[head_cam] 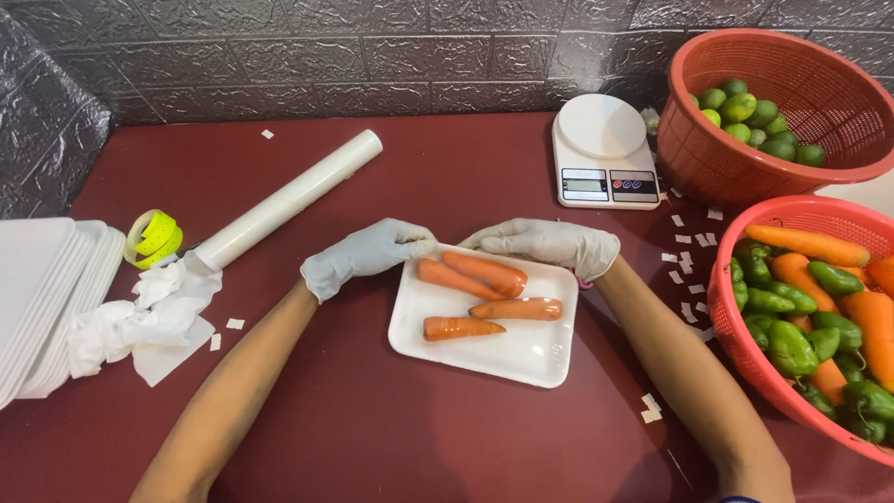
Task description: Packaging carrots by wrapping them in plastic film, placing them on a tray, and creating a handwritten label.
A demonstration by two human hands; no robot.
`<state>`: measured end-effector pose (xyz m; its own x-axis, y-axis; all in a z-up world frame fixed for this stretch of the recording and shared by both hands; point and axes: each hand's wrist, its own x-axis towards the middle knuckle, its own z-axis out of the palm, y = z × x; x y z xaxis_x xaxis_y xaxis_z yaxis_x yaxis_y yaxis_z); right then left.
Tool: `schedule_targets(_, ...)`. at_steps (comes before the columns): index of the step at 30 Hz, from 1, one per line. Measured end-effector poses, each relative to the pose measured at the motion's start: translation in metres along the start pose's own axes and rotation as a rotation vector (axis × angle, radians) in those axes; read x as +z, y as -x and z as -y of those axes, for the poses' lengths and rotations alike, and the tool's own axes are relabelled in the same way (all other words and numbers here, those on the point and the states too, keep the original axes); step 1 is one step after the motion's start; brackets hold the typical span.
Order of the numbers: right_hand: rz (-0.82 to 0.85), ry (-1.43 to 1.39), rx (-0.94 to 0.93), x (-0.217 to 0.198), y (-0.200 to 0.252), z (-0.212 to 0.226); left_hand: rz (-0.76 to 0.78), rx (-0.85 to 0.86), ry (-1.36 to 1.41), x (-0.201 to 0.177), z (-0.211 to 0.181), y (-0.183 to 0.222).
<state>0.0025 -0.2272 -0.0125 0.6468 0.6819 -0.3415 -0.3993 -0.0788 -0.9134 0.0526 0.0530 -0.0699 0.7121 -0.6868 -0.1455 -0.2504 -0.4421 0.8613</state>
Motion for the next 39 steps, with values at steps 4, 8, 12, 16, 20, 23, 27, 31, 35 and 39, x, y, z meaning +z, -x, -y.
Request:
schedule_targets(4, -0.017, 0.431, -0.133, -0.044, -0.022, -0.017, -0.034, -0.079, -0.042, -0.013, 0.033, -0.009)
schedule_targets(8, -0.187, 0.51, -0.227, -0.043, -0.031, -0.02, -0.233, -0.208, -0.065, -0.031, 0.055, -0.009)
schedule_targets(12, -0.425, 0.712, -0.171, -0.014, -0.031, -0.011, -0.386, -0.181, -0.12, -0.058, 0.101, -0.013)
schedule_targets(16, -0.355, 0.992, -0.601, -0.002, -0.047, -0.032, -0.468, 0.205, -0.281, -0.046, 0.066, 0.006)
schedule_targets(20, -0.246, 1.45, -0.735, 0.024, -0.053, -0.036, -0.556, 0.306, -0.355, -0.039, 0.047, 0.016)
schedule_targets(23, -0.196, 1.562, -0.673, 0.04, -0.047, -0.037, -0.574, 0.306, -0.437, -0.034, 0.041, 0.019)
schedule_targets(27, -0.183, 1.576, -0.661, 0.032, -0.052, -0.049, -0.568, 0.26, -0.537, -0.034, 0.057, 0.012)
schedule_targets(31, -0.191, 1.585, -0.674, 0.037, -0.051, -0.048, -0.594, 0.24, -0.582, -0.032, 0.057, 0.013)
schedule_targets(35, -0.206, 1.604, -0.649, 0.039, -0.054, -0.05, -0.579, 0.199, -0.552, -0.032, 0.055, 0.014)
schedule_targets(39, -0.27, 1.765, -0.646, 0.033, -0.049, -0.057, -0.594, 0.195, -0.597, -0.031, 0.058, 0.013)
